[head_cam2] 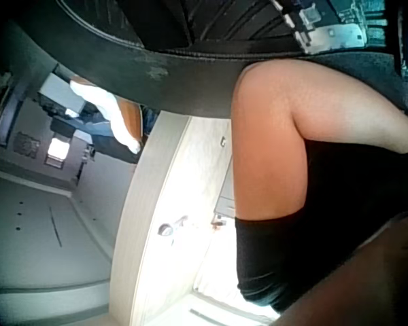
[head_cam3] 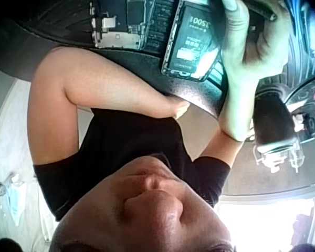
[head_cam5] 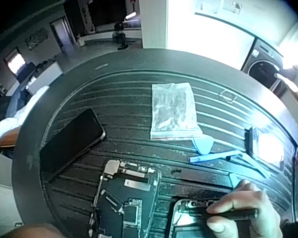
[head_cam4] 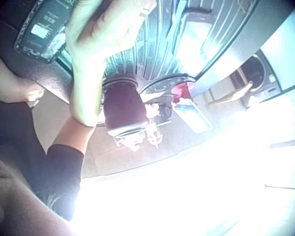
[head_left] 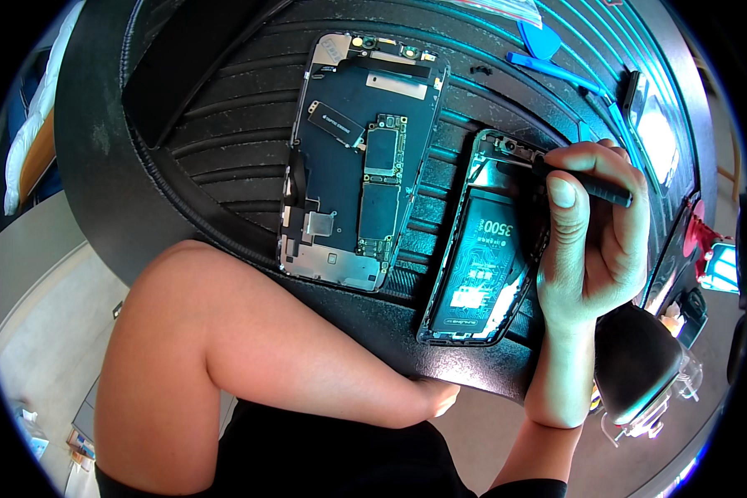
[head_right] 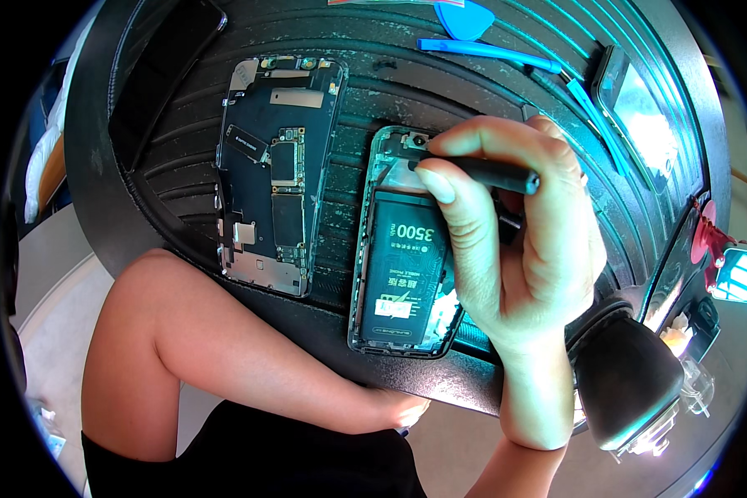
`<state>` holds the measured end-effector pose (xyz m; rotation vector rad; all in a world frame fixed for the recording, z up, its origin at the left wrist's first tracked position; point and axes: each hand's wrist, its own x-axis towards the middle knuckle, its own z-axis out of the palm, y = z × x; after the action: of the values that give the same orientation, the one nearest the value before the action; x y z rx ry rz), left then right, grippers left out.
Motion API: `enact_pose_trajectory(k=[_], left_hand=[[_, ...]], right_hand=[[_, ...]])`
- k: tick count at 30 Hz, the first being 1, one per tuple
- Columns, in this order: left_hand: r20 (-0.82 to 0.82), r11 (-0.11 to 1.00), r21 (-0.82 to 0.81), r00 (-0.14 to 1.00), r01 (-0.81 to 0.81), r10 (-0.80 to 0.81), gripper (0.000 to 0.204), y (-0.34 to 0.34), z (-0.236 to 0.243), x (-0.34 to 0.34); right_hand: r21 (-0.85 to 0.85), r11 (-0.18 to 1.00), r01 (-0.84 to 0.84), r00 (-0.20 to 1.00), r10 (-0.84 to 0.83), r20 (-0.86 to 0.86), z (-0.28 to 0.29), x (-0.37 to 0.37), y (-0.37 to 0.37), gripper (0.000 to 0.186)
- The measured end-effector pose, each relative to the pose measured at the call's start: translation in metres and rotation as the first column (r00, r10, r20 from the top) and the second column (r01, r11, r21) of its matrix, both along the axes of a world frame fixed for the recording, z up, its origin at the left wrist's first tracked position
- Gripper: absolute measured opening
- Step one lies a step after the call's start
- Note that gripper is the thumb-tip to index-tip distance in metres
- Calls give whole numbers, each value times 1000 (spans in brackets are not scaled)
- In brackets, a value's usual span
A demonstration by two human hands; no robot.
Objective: The person disassembles a smartphone on a workbench, removes the battery and internal components, and uses a screwdriver and plastic pry tool to separate parts. The person then reassembles the phone by reconnecting cables and securing components.
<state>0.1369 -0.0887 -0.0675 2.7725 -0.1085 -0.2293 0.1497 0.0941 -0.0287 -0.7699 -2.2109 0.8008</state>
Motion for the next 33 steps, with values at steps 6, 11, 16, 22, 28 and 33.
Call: enact_pose_trajectory(k=[6, 11, 16, 22, 28, 33], left_hand=[[-2, 1000, -3, 1000, 4, -4, 18, 0, -1, 0], [-7, 1000, -7, 1000, 3, -3, 18, 1, 0, 0], [-5, 1000, -4, 1000, 4, -4, 18, 0, 0, 0], [-8, 1000, -11, 1000, 1, -1, 18, 1, 1, 0], [-7, 1000, -14, 1000, 3, -3, 18, 1, 1, -1], [-11, 1000, -14, 1000, 4, -4, 18, 2, 2, -1]], right_hand=[[10, 1000, -10, 1000, 10, 12, 1, 1, 1, 19], [4, 1000, -15, 1000, 15, 2, 0, 1, 1, 19], [6, 1000, -12, 1000, 12, -8, 0, 0, 1, 18], [6, 1000, -10, 1000, 10, -18, -2, 1, 1, 17], [12, 1000, -5, 1000, 5, -13, -2, 0, 1, 16], [15, 1000, -12, 1000, 12, -16, -1, 0, 1, 16]])
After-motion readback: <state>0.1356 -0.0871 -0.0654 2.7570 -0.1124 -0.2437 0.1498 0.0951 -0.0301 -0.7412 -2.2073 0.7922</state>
